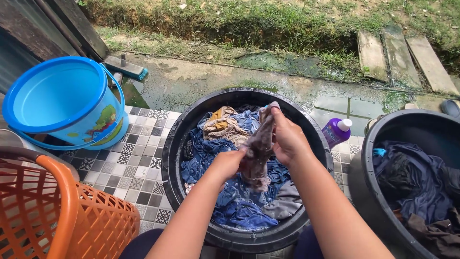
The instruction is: Hand-washing various garments in a basin by scrubbing them with a brush and wringing them out.
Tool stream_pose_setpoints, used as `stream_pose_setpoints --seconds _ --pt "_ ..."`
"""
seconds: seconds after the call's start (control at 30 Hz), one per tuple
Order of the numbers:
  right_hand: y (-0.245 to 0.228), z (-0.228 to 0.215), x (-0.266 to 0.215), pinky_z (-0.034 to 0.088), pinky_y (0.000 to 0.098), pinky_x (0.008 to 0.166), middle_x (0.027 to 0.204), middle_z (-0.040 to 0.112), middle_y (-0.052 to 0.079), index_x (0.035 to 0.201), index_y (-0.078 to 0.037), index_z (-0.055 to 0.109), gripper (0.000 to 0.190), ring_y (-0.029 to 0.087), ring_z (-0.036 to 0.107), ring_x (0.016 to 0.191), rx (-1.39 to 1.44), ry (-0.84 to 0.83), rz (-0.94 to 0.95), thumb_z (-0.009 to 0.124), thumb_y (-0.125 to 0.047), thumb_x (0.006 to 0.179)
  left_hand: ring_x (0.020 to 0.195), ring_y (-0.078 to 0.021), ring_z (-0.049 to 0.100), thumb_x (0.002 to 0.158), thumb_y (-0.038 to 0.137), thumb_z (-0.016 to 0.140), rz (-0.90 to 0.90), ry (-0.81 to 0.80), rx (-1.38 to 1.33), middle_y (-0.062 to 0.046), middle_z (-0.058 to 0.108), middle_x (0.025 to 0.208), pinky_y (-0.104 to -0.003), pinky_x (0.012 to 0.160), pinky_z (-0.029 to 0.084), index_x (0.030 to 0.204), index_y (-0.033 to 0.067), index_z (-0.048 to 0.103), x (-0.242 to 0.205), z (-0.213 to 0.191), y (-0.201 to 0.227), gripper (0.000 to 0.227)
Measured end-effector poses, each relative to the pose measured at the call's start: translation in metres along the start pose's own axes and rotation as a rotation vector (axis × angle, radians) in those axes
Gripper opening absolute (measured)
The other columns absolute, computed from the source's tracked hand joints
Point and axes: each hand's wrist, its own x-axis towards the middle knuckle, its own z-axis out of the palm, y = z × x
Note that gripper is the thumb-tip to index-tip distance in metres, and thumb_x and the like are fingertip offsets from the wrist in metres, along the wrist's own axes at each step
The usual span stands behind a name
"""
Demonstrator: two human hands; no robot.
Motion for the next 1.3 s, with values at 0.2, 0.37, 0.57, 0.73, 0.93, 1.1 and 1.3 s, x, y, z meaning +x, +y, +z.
stream_pose_setpoints --seconds 0.2,0.37,0.57,0.73,0.93,1.1,1.3 --pt "-0.001 -0.001 -0.002 0.048 0.0616 0.104 0.124 0.068 0.029 0.129 0.005 0.059 0.089 0.042 0.067 0.119 0.035 -0.288 0.206 0.029 -0.073 0.096 0.117 -0.0287 0.067 0.092 0.045 0.06 0.006 0.512 -0.447 -0.002 0.078 0.108 -0.041 0.1 0.053 0.107 0.0267 0.082 0.003 -0.016 0.004 0.032" --pt "0.015 -0.029 0.057 0.059 0.0511 0.095 0.105 0.069 0.021 0.108 0.001 0.062 0.047 0.036 0.073 0.102 0.562 -0.39 0.269 0.05 -0.044 0.098 0.109 -0.0298 0.07 0.099 0.031 0.055 0.198 0.71 -0.646 -0.015 0.077 0.105 -0.044 0.098 0.054 0.108 0.0096 0.078 -0.004 -0.025 0.011 0.033" --pt "-0.007 -0.013 0.004 0.047 0.0569 0.11 0.119 0.072 0.016 0.123 -0.008 0.068 0.048 0.037 0.068 0.117 0.598 -0.582 0.056 0.054 -0.043 0.092 0.103 -0.0193 0.068 0.109 0.031 0.05 0.546 0.748 -0.689 -0.01 0.074 0.099 -0.038 0.094 0.055 0.109 0.0103 0.071 -0.004 -0.025 0.014 0.029" --pt "0.006 -0.01 0.022 0.063 0.0432 0.082 0.098 0.076 0.012 0.109 -0.013 0.073 0.037 0.031 0.078 0.085 0.382 -0.484 -0.001 0.062 -0.044 0.093 0.117 -0.0125 0.06 0.113 0.023 0.045 0.822 0.597 -0.892 -0.009 0.072 0.121 -0.038 0.106 0.052 0.133 0.0094 0.061 -0.002 -0.034 0.013 0.029" --pt "0.014 -0.009 0.007 0.059 0.0286 0.07 0.09 0.077 -0.003 0.106 -0.027 0.079 0.021 0.018 0.077 0.082 -0.813 0.046 -0.475 0.076 -0.038 0.088 0.125 -0.0255 0.061 0.109 0.029 0.049 0.614 0.311 -0.852 -0.021 0.063 0.138 -0.043 0.1 0.058 0.158 0.0018 0.033 -0.022 -0.049 0.015 0.059" --pt "0.009 0.023 -0.058 0.055 0.0468 0.099 0.127 0.071 0.01 0.143 -0.016 0.05 0.094 0.029 0.069 0.116 -1.174 -0.382 -0.509 0.085 -0.056 0.065 0.152 -0.0497 0.02 0.106 0.017 0.051 0.633 0.0 -1.197 -0.03 0.021 0.166 -0.066 0.117 0.022 0.163 0.0175 -0.012 -0.039 -0.041 0.026 0.086" --pt "0.046 0.021 -0.014 0.059 0.0504 0.077 0.097 0.075 0.019 0.117 -0.011 0.06 0.035 0.043 0.074 0.088 -0.886 -0.071 -0.904 0.068 -0.009 0.083 0.115 -0.052 0.065 0.088 -0.012 0.031 0.722 0.343 -1.341 -0.034 0.048 0.134 -0.071 0.099 0.051 0.135 0.0221 0.019 -0.023 -0.033 0.018 0.059"
